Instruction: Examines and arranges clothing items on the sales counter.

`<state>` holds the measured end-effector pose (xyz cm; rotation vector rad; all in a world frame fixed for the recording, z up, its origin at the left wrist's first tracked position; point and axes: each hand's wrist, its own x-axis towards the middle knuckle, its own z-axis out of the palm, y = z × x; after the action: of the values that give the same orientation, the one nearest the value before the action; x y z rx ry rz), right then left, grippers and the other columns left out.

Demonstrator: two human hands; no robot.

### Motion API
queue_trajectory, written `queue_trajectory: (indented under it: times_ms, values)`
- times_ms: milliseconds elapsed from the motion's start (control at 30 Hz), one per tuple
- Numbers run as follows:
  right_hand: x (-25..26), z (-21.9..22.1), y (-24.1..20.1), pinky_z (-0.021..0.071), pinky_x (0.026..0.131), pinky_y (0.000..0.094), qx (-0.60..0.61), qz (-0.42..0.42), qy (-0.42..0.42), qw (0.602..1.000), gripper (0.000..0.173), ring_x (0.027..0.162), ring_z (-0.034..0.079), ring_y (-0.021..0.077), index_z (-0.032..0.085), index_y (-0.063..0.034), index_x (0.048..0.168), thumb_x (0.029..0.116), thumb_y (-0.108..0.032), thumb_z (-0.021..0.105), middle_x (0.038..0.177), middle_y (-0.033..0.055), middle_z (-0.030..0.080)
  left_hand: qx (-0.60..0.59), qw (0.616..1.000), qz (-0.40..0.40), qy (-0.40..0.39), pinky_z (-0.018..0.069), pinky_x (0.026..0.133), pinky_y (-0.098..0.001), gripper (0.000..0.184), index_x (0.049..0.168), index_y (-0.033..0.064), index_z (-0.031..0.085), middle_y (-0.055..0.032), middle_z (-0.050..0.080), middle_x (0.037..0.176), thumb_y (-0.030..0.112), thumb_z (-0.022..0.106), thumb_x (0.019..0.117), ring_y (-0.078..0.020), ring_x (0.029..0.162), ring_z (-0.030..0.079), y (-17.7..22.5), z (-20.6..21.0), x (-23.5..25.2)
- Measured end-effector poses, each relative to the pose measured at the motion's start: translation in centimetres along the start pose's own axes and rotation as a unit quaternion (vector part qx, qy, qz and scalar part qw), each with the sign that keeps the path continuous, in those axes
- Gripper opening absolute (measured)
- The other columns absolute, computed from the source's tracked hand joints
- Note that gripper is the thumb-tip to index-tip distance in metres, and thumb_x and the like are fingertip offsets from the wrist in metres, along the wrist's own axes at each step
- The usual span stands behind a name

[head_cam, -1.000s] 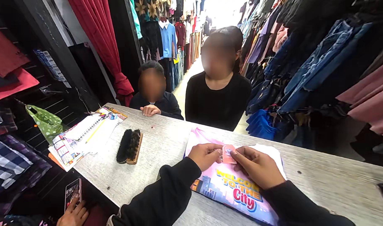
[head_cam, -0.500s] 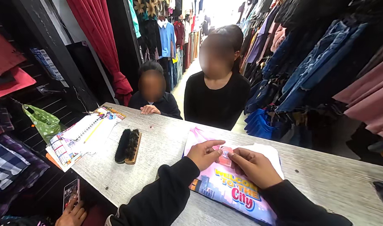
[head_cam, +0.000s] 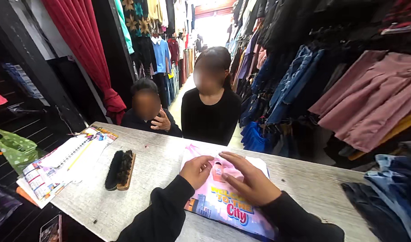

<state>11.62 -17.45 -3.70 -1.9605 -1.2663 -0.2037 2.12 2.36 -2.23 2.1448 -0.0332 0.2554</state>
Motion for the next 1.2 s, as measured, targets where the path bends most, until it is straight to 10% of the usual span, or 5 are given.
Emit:
queue_trajectory:
  times_ms: [133, 300, 767, 933, 1200]
  values:
    - [-3.5, 0.7, -0.8, 0.0320, 0.110, 0.0749, -0.094, -0.086, -0.061, 0.990, 0.074, 0.149, 0.037, 0.0407, 0.055, -0.0350, 0.148, 0.0931, -0.080, 0.035, 0.161, 0.0085, 0.044, 0.159, 0.976, -0.019, -0.147, 0.0215, 0.123, -0.0589, 0.070, 0.159, 0.0090, 0.037, -0.0129, 0.042, 0.160, 0.039, 0.061, 0.1004, -0.0270, 0.150, 0.036, 0.9, -0.4, -1.5]
    - [-6.1, 0.9, -1.5, 0.0269, 0.108, 0.0783, -0.155, -0.062, -0.145, 0.975, 0.082, 0.145, 0.044, 0.0358, 0.049, -0.0313, 0.153, 0.0934, -0.082, 0.024, 0.157, 0.0041, 0.049, 0.218, 0.949, -0.068, -0.216, -0.0040, 0.121, -0.0687, 0.088, 0.165, 0.0176, 0.021, -0.0036, 0.015, 0.172, 0.063, 0.054, 0.0966, -0.0221, 0.160, 0.007, 0.5, -0.2, -2.2]
    - [-6.0, 1.1, -0.7, 0.0255, 0.108, 0.0782, -0.128, -0.067, -0.134, 0.980, 0.072, 0.143, 0.046, 0.0382, 0.051, -0.0324, 0.152, 0.0987, -0.075, 0.026, 0.156, 0.0066, 0.050, 0.156, 0.968, 0.004, -0.197, 0.0076, 0.124, -0.0631, 0.060, 0.156, 0.0080, 0.042, -0.0135, 0.038, 0.163, 0.041, 0.049, 0.1067, -0.0283, 0.155, 0.027, -0.8, -1.4, -1.7]
    - [-5.5, 0.4, -1.2, 0.0218, 0.110, 0.0793, -0.096, -0.041, -0.166, 0.981, 0.057, 0.145, 0.043, 0.0392, 0.053, -0.0316, 0.150, 0.1066, -0.058, 0.028, 0.157, 0.0071, 0.049, 0.126, 0.974, 0.125, -0.139, 0.0383, 0.118, -0.0456, 0.034, 0.132, -0.0080, 0.062, -0.0265, 0.059, 0.141, 0.010, 0.052, 0.1042, -0.0353, 0.136, 0.054, -0.1, -1.8, -1.7]
    - [-5.0, 1.1, -0.1, 0.0421, 0.101, 0.0711, -0.101, -0.068, -0.008, 0.993, 0.045, 0.129, 0.057, 0.0474, 0.065, -0.0125, 0.138, 0.1057, -0.035, 0.044, 0.144, 0.0256, 0.056, 0.138, 0.976, 0.132, -0.100, 0.0387, 0.117, -0.0488, 0.040, 0.137, -0.0037, 0.060, -0.0220, 0.057, 0.144, 0.017, 0.055, 0.1037, -0.0322, 0.138, 0.053, -1.2, -1.3, -1.5]
